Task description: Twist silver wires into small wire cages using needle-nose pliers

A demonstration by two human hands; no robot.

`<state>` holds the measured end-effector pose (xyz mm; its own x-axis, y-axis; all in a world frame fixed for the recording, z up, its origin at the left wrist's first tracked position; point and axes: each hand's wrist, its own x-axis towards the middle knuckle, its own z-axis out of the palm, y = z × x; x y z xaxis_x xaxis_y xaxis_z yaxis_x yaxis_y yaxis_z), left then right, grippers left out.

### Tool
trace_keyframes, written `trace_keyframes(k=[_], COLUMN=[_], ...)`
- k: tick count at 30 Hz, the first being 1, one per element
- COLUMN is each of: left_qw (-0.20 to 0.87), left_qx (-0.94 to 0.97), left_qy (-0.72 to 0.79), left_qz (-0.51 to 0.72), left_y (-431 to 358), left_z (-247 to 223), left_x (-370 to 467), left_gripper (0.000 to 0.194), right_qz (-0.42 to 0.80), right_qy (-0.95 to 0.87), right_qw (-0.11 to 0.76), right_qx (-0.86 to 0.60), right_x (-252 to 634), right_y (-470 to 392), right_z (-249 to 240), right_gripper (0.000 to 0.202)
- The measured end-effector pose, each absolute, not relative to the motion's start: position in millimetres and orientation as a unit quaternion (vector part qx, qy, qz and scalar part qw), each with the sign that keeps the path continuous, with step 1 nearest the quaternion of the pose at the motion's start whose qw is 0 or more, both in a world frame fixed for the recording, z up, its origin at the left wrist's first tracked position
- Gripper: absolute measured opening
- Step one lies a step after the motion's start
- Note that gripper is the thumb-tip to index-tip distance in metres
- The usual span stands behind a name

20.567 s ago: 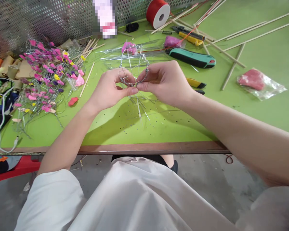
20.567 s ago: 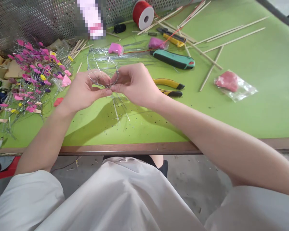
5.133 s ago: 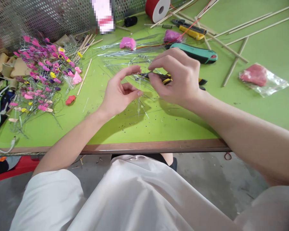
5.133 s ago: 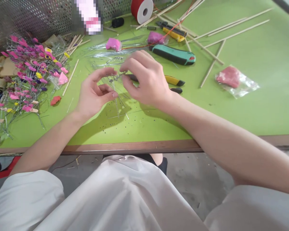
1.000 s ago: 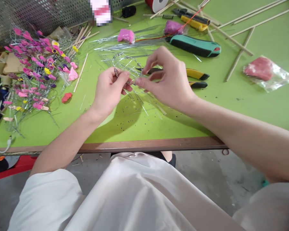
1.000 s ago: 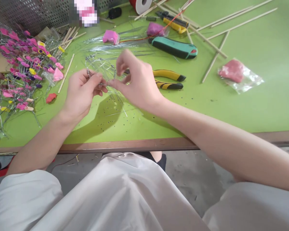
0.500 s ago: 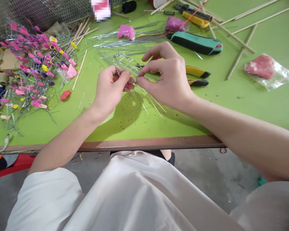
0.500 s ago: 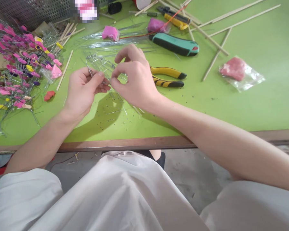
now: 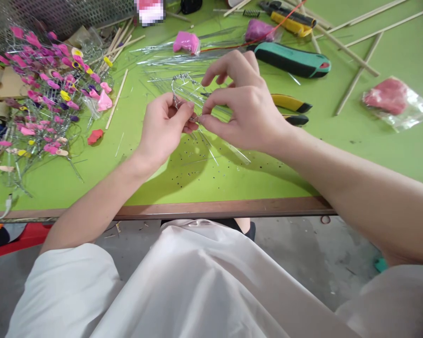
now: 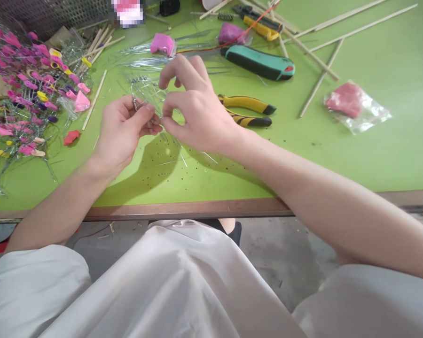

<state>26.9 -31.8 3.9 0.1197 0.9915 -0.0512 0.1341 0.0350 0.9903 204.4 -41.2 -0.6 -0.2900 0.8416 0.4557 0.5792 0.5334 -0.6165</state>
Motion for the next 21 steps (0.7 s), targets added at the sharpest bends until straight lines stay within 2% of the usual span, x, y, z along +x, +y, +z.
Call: trace_keyframes(k=[14, 21], left_qw=[0.529, 0.512], left_qx=[0.523, 0.534], left_qy=[0.516, 0.517], left_qz=[0.426, 0.431], left_y=[-33, -36], left_z=[8, 5], left_x=[30, 32], left_gripper=[0.031, 0.030], right_qz=[0.221, 0.242], right_qy=[-0.786, -0.767], right_qw=[0.404, 0.393], right_qx=[-0.412, -0.446], right_x=[213, 210], right_y=[-34, -36], right_z=[-7, -2], right_gripper=[0.018, 0.018])
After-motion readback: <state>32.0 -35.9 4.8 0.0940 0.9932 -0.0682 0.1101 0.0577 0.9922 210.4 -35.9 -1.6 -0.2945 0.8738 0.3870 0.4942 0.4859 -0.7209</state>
